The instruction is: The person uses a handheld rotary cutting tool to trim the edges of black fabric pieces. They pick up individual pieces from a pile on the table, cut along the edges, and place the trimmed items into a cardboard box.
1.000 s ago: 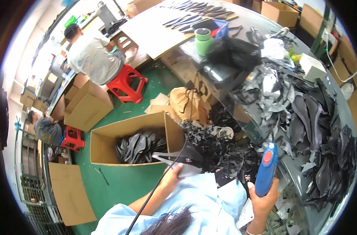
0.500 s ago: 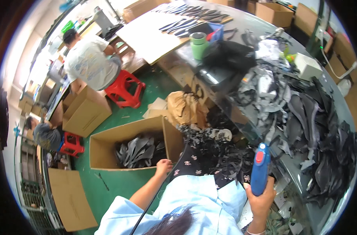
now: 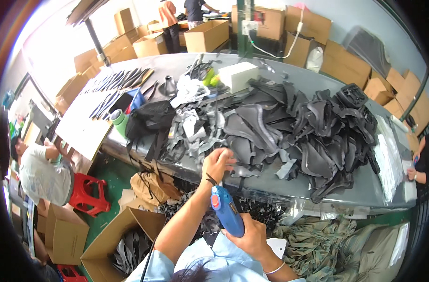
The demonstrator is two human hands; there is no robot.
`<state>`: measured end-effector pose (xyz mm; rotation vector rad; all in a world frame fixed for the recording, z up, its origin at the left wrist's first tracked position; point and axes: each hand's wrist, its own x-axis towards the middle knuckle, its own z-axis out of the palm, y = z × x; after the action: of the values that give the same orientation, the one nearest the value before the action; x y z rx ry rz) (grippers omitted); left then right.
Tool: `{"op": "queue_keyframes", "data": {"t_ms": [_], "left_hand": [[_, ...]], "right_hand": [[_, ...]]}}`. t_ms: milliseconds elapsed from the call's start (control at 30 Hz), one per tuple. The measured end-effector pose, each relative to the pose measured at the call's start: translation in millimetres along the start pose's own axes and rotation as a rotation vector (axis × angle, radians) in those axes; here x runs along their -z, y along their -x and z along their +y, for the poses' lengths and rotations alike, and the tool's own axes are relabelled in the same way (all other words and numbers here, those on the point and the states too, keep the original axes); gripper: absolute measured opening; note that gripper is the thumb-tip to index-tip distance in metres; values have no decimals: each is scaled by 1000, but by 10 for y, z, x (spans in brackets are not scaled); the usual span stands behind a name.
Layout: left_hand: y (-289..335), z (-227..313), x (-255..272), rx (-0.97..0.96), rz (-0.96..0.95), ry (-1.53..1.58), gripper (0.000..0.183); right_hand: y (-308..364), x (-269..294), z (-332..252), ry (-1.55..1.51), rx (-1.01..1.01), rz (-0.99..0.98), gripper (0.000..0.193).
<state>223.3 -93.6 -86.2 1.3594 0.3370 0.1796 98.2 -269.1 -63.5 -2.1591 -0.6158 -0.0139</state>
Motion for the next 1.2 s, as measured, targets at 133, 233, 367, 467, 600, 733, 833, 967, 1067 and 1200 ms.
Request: {"op": "queue_keyframes", "data": {"t_ms": [133, 233, 367, 467, 600, 733, 833, 967, 1067, 1200], "left_hand": [[-396, 67, -421, 259, -90, 380, 51], [-595, 1, -686, 360, -3, 363, 39], [-761, -110, -809, 340, 95, 209, 17], [-721, 9, -737, 232, 44, 227, 11], [-353, 241, -479, 105, -63, 546, 10], [354, 293, -32, 84, -120, 400, 24], [942, 123, 327, 200, -181, 381, 39], [1495, -265, 726, 223, -327, 334, 41], [1711, -262, 903, 243, -459, 296, 38], [1732, 95, 1078, 294, -312, 855, 58]], "right_hand": [[44, 67, 70, -13, -73, 16, 51], [86, 43, 138, -34, -137, 92, 55], [90, 75, 176, -119, -181, 118, 56], [79, 169, 131, -89, -228, 138, 51], [134, 193, 310, -196, -294, 273, 49], [-2, 246, 307, -262, -285, 370, 45], [-205, 252, 204, -369, -219, 399, 48], [-389, 255, -13, -149, -207, 311, 51], [-407, 97, -10, -264, -140, 263, 49], [-411, 13, -150, -252, -59, 155, 49]]}}
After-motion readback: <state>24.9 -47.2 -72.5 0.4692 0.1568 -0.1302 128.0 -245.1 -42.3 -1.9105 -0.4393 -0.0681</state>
